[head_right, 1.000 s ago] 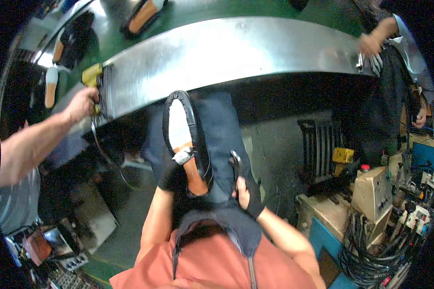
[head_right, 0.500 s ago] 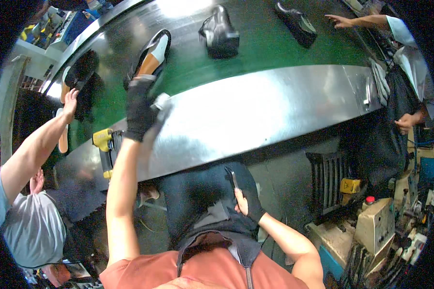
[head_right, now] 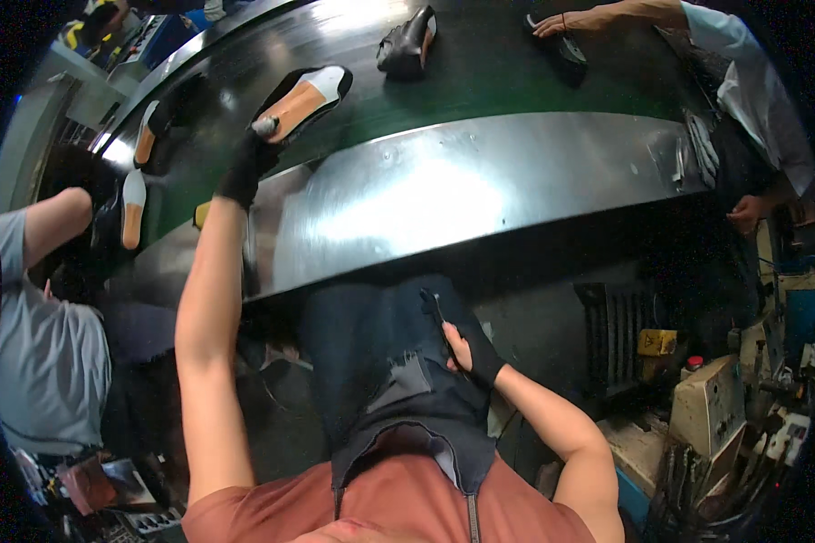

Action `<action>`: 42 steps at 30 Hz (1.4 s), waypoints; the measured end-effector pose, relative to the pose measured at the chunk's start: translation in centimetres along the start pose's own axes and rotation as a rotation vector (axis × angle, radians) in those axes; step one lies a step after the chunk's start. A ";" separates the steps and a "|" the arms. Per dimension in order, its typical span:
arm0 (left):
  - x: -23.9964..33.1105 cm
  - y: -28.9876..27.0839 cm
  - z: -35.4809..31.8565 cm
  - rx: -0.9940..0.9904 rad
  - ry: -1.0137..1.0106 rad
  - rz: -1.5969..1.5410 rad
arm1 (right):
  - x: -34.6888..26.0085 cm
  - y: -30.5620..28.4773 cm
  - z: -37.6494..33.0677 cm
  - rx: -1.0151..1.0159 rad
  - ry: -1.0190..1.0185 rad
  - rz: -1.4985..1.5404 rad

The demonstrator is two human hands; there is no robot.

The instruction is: The person uses a metal scraper to remove material from the sole of a black shoe held on their lap. They repeatedly scrape the sole and then place the shoe on a metal table. The person then picks up another shoe and repeats the scraping process.

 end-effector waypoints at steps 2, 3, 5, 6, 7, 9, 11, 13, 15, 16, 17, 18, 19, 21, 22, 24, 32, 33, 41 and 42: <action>-0.8 -0.9 -8.2 0.013 0.218 -0.107 | 2.0 0.7 -1.3 0.024 0.010 0.088; -1.6 -2.9 -12.1 -0.037 0.501 0.393 | 2.6 1.1 -1.6 0.035 0.005 0.136; -4.3 -7.5 -19.9 0.097 0.655 0.535 | 4.1 2.1 -3.5 0.077 -0.027 0.209; -6.1 -9.4 -23.3 0.165 0.531 0.183 | 5.0 2.2 -4.8 0.088 -0.050 0.245; -5.7 -9.6 -25.9 0.056 0.542 -0.085 | 5.6 1.9 -5.8 0.100 -0.070 0.277; -5.6 -8.3 -30.4 0.055 0.483 0.115 | 4.8 1.3 -8.7 0.116 -0.076 0.221; -8.1 -5.2 -32.8 -0.023 0.406 0.290 | 4.5 1.0 -9.8 0.094 -0.118 0.202; -7.9 0.6 -34.4 -0.198 0.549 0.387 | 4.3 1.1 -10.0 0.068 -0.191 0.233; -7.5 5.4 -35.0 -0.315 0.630 0.584 | 0.7 1.3 -12.0 0.067 -0.221 0.215; -7.0 7.3 -34.6 -0.362 0.677 0.706 | -0.6 1.5 -12.8 0.039 -0.225 0.180; -6.5 8.8 -34.1 -0.412 0.724 0.828 | -1.6 1.8 -13.6 0.014 -0.245 0.135; -6.3 9.3 -32.9 -0.401 0.763 0.898 | -2.3 2.1 -14.3 -0.013 -0.265 0.090; -6.0 9.9 -31.6 -0.392 0.806 0.969 | -3.0 2.3 -14.9 -0.037 -0.287 0.046; -6.9 9.7 -29.6 -0.363 0.678 0.803 | -3.3 3.8 -15.4 -0.174 -0.254 0.146; -9.0 8.8 -27.7 -0.438 0.451 0.341 | -3.5 4.1 -14.9 -0.157 -0.340 0.059; -12.3 7.4 -25.6 -0.329 0.222 -0.016 | -4.2 5.4 -13.6 -0.182 -0.379 -0.028; -13.7 7.3 -25.2 -0.257 0.114 -0.128 | -6.4 6.6 -9.2 -0.466 -0.015 0.347; -13.6 7.2 -25.3 -0.271 0.112 -0.151 | -7.1 6.9 -10.0 -0.431 0.030 0.323; -11.9 8.8 -26.6 -0.293 0.216 0.003 | -4.8 4.7 -8.3 -0.378 -0.432 0.066; -12.2 8.6 -26.6 -0.297 0.245 0.026 | -4.4 4.6 -7.5 -0.444 -0.338 0.063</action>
Point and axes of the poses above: each hand's wrist, its own z-axis towards the middle knuckle, its own y-axis out of the palm, x = y × z, the point moved 6 cm from there along z, towards the middle knuckle, and after that the axes turned 3 degrees about -z, right-handed, at the moved point
